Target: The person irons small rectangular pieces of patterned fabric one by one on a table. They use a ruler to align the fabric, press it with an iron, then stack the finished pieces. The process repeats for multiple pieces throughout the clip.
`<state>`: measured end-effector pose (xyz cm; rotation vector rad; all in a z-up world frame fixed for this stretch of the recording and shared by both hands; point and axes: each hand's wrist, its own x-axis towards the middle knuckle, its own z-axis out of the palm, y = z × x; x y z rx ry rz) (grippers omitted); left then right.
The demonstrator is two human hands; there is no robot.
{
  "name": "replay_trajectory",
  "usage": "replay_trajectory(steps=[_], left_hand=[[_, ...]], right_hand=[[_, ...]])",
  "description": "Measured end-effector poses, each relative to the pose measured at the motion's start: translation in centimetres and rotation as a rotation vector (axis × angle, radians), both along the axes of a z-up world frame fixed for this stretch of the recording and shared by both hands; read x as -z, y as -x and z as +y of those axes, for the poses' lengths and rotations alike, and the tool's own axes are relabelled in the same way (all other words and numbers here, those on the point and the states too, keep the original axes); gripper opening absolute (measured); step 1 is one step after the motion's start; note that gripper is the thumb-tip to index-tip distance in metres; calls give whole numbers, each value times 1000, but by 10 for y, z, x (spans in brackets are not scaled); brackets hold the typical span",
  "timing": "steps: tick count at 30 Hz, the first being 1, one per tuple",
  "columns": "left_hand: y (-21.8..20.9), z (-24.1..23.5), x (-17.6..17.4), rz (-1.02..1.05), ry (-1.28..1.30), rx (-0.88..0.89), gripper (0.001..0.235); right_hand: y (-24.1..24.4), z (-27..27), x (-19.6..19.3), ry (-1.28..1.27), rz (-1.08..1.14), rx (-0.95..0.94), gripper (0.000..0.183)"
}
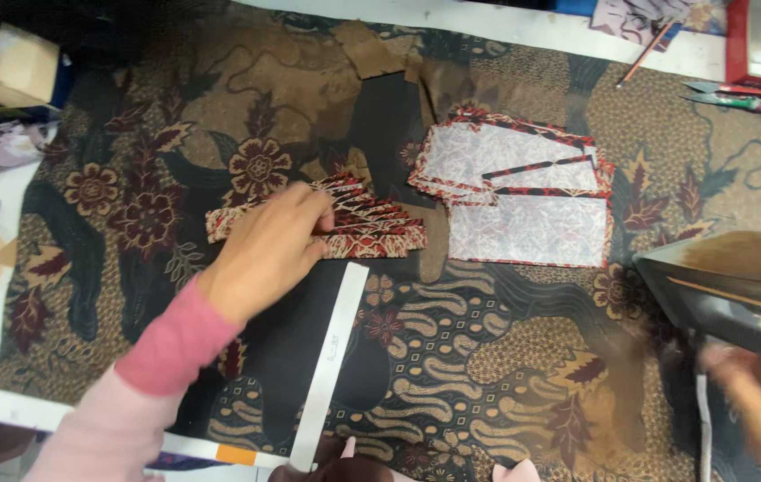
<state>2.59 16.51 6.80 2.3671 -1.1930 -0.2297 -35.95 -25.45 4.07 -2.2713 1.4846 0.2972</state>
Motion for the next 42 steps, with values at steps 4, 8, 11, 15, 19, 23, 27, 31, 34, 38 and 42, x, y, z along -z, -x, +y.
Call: replay_trajectory(steps=[4,8,11,15,19,23,27,31,34,38,42], left_hand=[[57,9,-5,-64,-342,-283,33],[105,14,-2,71,-483,-279,55],[117,20,2,127,-413,-263,44],[121,24,5,251,-282,-288,30],[114,22,-5,481,-235,-356,20],[107,4,-20,507,-93,-328,23],[120,-40,-14,451,77,36,19],[135,-71,0,411,159,243,16],[130,-75,4,357,97,183,20],[114,-60,4,347,-103,12,17],[113,-54,9,329,-50,-36,15]], right_hand=[[-41,73,0,-178,-302,-204,37],[-110,131,5,207,-526,-882,50],[-153,136,6,289,-512,-993,59],[-162,136,4,295,-498,-1052,62],[-128,149,3,190,-499,-1075,59],[-90,171,2,60,-517,-1072,52],[-65,177,6,-278,-694,-521,41],[-62,165,21,-510,-815,-11,47],[-68,141,21,-400,-776,4,41],[-82,118,17,-212,-641,-69,51],[-95,120,11,-61,-501,-210,57]])
